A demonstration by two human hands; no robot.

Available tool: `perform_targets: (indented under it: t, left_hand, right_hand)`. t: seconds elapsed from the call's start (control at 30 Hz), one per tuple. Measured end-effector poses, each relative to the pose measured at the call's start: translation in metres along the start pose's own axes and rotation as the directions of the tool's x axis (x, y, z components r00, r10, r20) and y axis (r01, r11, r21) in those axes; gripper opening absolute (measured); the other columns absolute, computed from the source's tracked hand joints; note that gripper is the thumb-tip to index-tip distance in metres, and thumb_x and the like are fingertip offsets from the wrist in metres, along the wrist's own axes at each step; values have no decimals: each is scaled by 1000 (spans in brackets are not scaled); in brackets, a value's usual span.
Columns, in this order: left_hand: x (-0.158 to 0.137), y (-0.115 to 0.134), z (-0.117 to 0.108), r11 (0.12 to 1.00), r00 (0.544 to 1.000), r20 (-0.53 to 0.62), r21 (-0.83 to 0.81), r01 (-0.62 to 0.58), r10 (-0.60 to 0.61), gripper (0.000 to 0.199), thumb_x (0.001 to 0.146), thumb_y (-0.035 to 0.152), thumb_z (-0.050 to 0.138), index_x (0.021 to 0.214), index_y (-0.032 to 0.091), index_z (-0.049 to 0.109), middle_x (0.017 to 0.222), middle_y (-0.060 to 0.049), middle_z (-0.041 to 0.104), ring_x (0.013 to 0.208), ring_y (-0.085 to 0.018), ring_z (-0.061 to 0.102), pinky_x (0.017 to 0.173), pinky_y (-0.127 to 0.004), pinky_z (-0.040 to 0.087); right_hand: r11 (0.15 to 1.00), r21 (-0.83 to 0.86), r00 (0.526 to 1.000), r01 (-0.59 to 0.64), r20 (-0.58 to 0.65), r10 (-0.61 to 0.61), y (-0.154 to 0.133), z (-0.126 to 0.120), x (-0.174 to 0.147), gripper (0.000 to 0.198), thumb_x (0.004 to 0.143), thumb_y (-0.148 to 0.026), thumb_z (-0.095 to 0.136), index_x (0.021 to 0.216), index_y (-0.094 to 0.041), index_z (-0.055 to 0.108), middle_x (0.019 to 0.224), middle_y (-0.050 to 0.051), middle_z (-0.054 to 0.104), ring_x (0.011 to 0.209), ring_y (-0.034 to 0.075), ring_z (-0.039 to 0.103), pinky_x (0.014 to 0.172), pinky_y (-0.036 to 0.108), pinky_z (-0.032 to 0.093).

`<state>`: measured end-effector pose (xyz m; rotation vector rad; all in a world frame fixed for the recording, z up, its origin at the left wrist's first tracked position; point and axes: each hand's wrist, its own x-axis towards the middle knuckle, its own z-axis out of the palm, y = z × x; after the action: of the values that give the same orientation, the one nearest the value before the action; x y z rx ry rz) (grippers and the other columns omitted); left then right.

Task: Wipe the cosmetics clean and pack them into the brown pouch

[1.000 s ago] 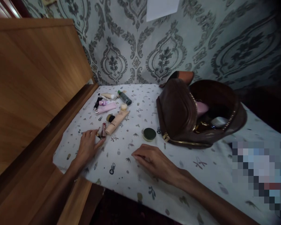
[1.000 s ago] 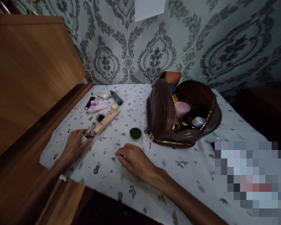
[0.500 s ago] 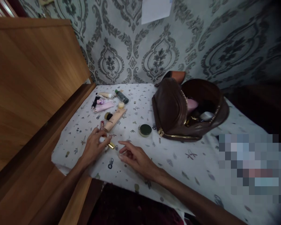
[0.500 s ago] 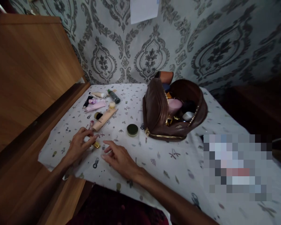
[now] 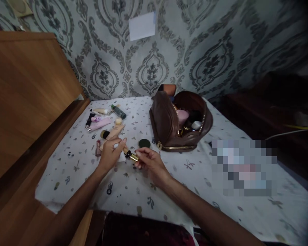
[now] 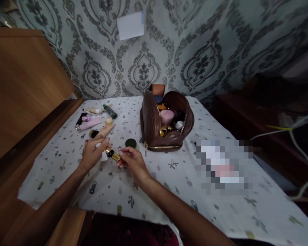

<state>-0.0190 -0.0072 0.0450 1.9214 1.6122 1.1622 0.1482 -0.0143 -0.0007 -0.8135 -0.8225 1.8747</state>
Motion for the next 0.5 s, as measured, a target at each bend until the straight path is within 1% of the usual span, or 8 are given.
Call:
perform_targets:
  t: [0.1,0.17,0.2,0.27,0.33,0.4,0.43,0.5]
  left_hand:
    - [3,2,5,999,996,-76,19,-48,50,38,92,41,49,65,20,65,67,-1,56,71,-18,56,71,-31,43]
    - [5,3,8,995,990,-106,52,-86,91,38,94,39,49,65,19,64,70,-2,57,72,-18,56,71,-31,43]
    - [6,3,8,994,989,-107,58,-94,100,38,94,39,49,65,19,63,70,-2,58,72,-18,56,70,-31,42]
    - [9,2,9,995,992,-90,41,-86,89,38,95,40,46,68,20,63,71,-2,60,72,-18,57,71,-30,43]
    - [10,1,10,998,996,-49,9,-68,68,38,97,41,42,75,20,65,74,-2,63,74,-18,59,73,-30,45]
    - [10,1,13,998,998,6,3,-60,60,38,97,41,39,81,19,65,79,-3,66,79,-19,61,76,-31,46]
    - [9,2,16,998,997,35,12,-65,64,37,97,42,39,84,19,64,82,-4,67,82,-20,61,78,-32,46]
    - [8,2,22,996,991,109,40,-82,77,35,96,42,41,83,19,63,85,-6,67,86,-22,62,81,-34,45]
  right_hand:
    - [995,72,996,-74,49,71,-6,0,0,48,63,-54,82,82,-15,62,69,1,70,52,9,62,50,20,43]
    - [992,55,990,-117,91,111,-9,-2,-1,46,65,-52,82,84,-15,61,68,2,70,51,9,61,47,19,41]
    - [993,35,990,-110,95,106,-9,-3,-1,44,66,-50,83,84,-16,61,67,1,70,50,9,60,47,19,40]
    - [999,-39,997,-22,71,25,-9,-7,1,41,68,-47,81,85,-16,62,68,0,68,51,9,60,47,19,41]
    - [978,-169,993,118,46,-112,-8,-11,2,35,71,-46,78,88,-17,64,69,-1,66,54,10,60,51,22,45]
    - [890,-354,955,288,40,-293,-7,-15,2,26,75,-39,75,90,-19,66,75,0,65,61,12,61,58,25,49]
    - [810,-453,920,373,64,-387,-6,-16,1,21,78,-35,73,92,-20,67,79,1,65,66,14,61,63,27,50]
    - [611,-602,831,514,172,-530,-4,-17,-1,13,84,-28,66,94,-21,70,86,3,65,75,15,61,70,29,51]
